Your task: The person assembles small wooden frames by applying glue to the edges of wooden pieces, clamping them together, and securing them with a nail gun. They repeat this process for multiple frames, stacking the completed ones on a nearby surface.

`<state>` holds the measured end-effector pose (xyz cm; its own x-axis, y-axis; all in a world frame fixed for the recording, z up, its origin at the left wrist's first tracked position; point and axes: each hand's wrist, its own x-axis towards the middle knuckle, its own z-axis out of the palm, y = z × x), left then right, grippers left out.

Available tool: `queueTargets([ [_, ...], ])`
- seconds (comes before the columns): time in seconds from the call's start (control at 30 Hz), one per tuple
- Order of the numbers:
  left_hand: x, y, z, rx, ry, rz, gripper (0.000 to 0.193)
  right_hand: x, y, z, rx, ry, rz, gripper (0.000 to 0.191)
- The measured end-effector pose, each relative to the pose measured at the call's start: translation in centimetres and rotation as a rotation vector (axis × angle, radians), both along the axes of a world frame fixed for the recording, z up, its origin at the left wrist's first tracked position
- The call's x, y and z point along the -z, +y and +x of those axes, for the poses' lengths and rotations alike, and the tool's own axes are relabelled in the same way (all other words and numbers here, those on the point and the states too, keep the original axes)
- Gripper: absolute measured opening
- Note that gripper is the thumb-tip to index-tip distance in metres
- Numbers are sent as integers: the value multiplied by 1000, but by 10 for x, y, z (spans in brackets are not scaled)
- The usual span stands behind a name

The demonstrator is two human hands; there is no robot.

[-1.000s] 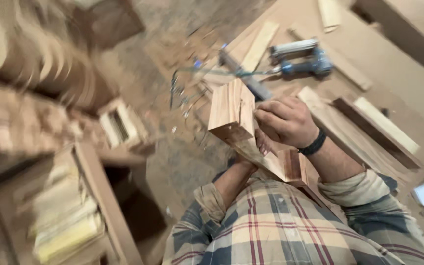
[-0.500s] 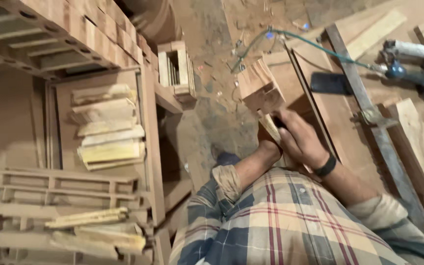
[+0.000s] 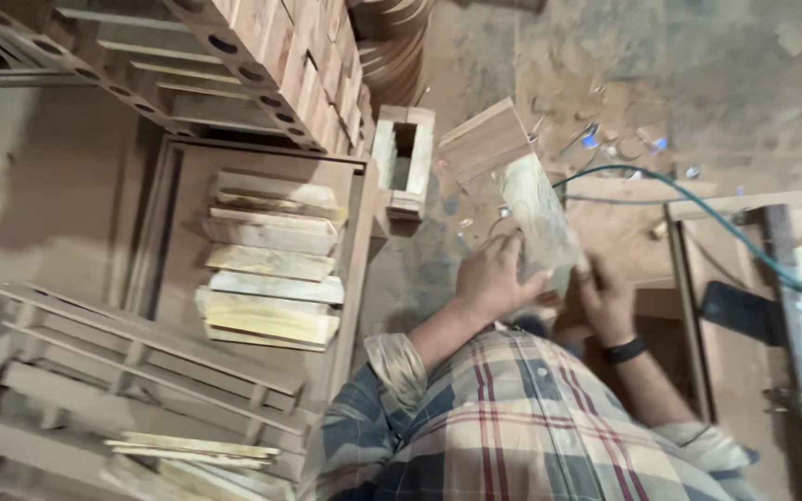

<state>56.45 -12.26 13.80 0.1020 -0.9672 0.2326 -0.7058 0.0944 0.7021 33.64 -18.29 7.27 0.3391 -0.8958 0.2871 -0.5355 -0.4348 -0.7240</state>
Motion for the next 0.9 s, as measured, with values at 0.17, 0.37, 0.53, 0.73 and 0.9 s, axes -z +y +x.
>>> queueTargets([
  [0.17, -7, -49, 51, 5, -584, -451, 55, -87, -84, 50, -172, 341, -47, 24],
  [0.37, 86, -166, 107, -27, -124, 104, 68, -68, -199, 128, -292, 161, -487, 11],
  [0.53, 139, -233, 141, -316, -29, 465, 65, 40, -247, 202, -269, -32, 622, 28],
  [0.73, 178, -277, 189, -145, -78, 484, 103, 161, -333, 267, -188, -91, 1063, 40],
  [0.9, 206, -244, 278, -195, -406, 841, 52, 256, -411, 317, -287, -248, 1028, 31],
])
